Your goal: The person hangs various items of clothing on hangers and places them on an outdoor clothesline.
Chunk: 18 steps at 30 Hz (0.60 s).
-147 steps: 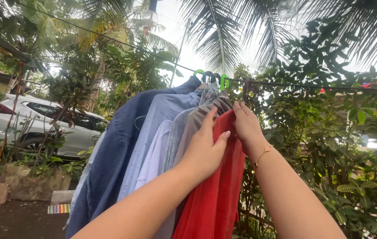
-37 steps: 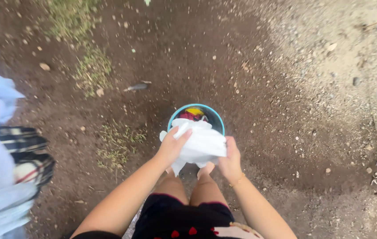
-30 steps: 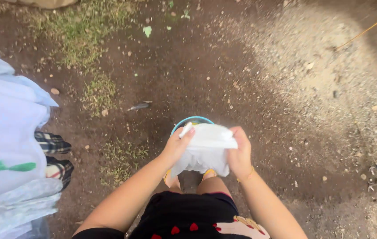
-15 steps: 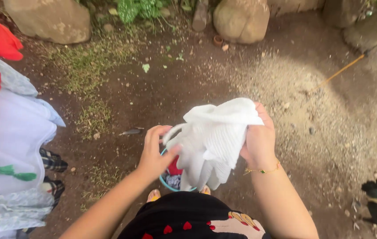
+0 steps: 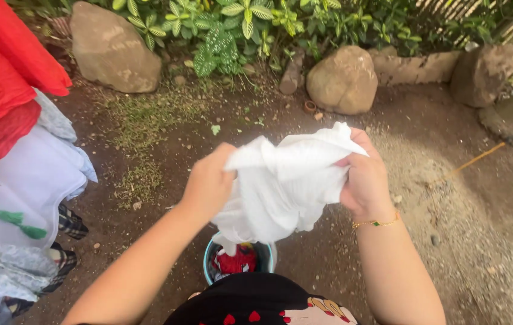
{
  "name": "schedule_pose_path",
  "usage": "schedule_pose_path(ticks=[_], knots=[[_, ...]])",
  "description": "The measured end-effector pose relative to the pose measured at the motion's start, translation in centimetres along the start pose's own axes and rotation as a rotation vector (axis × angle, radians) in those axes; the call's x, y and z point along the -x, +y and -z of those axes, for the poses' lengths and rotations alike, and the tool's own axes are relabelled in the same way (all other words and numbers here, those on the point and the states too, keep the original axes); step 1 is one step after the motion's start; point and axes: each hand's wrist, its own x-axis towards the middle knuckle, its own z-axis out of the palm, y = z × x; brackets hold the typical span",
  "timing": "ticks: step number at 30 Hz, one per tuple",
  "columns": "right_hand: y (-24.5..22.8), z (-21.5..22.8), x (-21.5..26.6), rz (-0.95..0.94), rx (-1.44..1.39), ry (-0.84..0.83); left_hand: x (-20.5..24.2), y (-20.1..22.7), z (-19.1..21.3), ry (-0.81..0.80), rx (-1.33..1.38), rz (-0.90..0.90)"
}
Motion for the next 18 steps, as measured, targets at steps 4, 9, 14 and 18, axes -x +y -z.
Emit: schedule_pose_path(ticks=[4,9,14,18], knots=[[-0.2,-1.3,-0.5,-0.037,-0.046,-0.039,-1.5,-1.5,-1.9,-0.055,0.562,0.168],[-1.1,-2.7,-0.6,0.006,-0.171,0.003,-1.0,0.0,-4.3,-0.24,0.871,-0.129],[-3.6,-4.0,0.6,0.038,-0.204,-0.035,1.4,1.6,-5.2,-0.095,0.158,-0.265],[-5.2,-3.4,0.3,0.121,-0.104,-0.034,0.3,0.9,-5.2,0.032,0.363,-0.296]])
